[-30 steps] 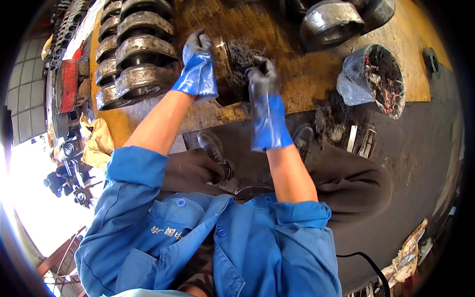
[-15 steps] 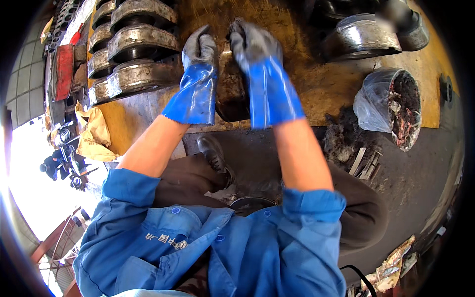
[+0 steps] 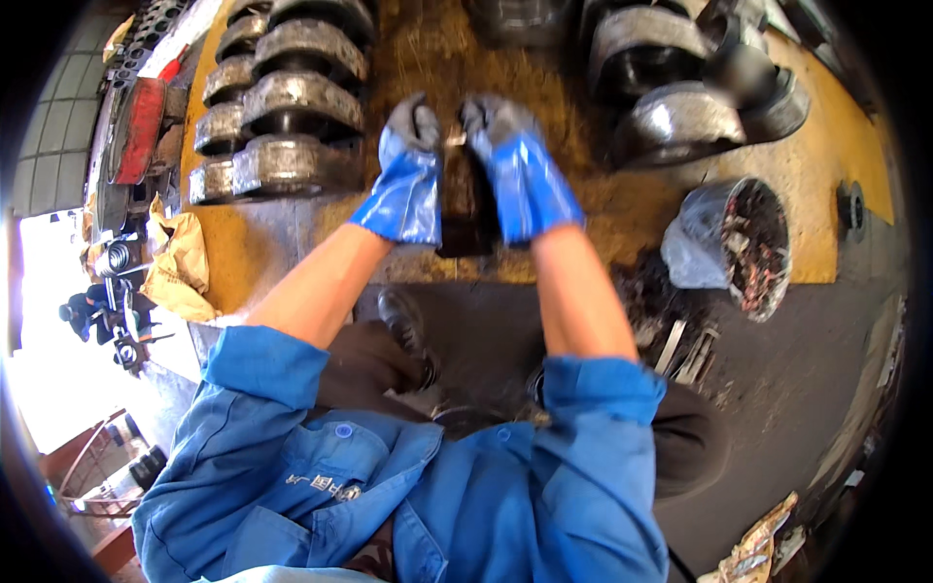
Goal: The person sits on the floor and scrubs several cylindrical metal parts with a steel wool pad. They wipe each part thoroughly, then place it on a wooden workbench among other similar parts. The person also wipes the workbench surface and removes gloves at the end.
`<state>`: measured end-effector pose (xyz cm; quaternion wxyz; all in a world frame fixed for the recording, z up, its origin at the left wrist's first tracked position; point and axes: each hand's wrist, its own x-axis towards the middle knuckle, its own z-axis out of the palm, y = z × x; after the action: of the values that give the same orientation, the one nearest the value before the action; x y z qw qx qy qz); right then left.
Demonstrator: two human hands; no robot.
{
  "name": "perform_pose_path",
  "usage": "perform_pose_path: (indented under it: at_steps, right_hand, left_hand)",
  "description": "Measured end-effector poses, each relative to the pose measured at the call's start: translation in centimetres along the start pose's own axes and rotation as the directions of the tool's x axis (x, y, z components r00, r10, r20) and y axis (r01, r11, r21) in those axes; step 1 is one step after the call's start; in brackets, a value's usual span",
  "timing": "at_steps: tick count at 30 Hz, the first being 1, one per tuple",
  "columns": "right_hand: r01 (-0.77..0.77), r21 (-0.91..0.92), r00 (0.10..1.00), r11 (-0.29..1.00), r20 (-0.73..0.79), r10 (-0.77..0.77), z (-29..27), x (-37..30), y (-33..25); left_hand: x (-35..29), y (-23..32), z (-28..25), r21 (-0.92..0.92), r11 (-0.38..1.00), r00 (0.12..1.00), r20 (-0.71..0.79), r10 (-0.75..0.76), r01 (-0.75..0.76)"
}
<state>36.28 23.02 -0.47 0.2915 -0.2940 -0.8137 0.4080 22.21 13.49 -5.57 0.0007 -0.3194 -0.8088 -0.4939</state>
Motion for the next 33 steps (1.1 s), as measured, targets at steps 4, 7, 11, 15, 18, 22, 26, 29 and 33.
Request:
perform_pose_path:
  at_steps: [4,7,11,15,18,22,26,29,33]
  right_hand:
    - [0.052,-0.108,0.993,0.993,-0.096,-0.063,-3.0,-7.7,-3.7]
    - [0.206,-0.226,0.957,0.952,-0.155,-0.244,-1.2,-11.8,-5.6]
    - [0.113,-0.201,0.962,0.973,-0.223,-0.158,-1.6,-9.8,-4.8]
    - [-0.093,0.358,0.981,0.929,-0.129,0.148,1.0,-5.0,3.3]
    - [-0.339,0.607,0.936,0.719,0.137,0.326,2.0,-0.3,3.2]
    - [-0.605,0.220,0.750,0.765,0.478,0.457,-3.3,3.2,0.3]
    - [-0.587,0.113,0.749,0.802,0.450,0.486,-0.9,2.1,10.0]
    - [-0.588,0.028,0.762,0.808,0.354,0.542,1.7,-0.9,15.5]
    - [-0.663,-0.031,0.713,0.748,0.278,0.644,2.6,-6.9,19.5]
  left_hand:
    - [-2.1,3.7,-0.2,0.030,0.988,0.989,-0.006,0.150,-0.150]
    - [-0.6,-0.5,-1.5,-0.076,0.996,0.997,0.065,0.049,-0.044]
    - [-2.3,4.6,-1.5,-0.182,0.980,0.996,0.004,0.086,-0.083]
    - [-2.5,6.5,-1.5,0.041,0.975,0.975,0.038,0.217,-0.218]
    - [-2.3,2.0,-1.5,-0.053,0.997,0.993,0.106,0.055,-0.050]
    - [-1.5,2.5,-1.1,-0.608,0.745,0.952,0.282,-0.121,0.275]
    - [0.0,4.2,-1.1,-0.683,0.537,0.868,0.366,-0.335,0.495]
    - [-0.4,3.2,-0.8,-0.422,0.902,0.995,0.067,-0.072,0.094]
    - [-0.8,3.9,-0.3,-0.491,0.851,0.981,0.133,-0.139,0.187]
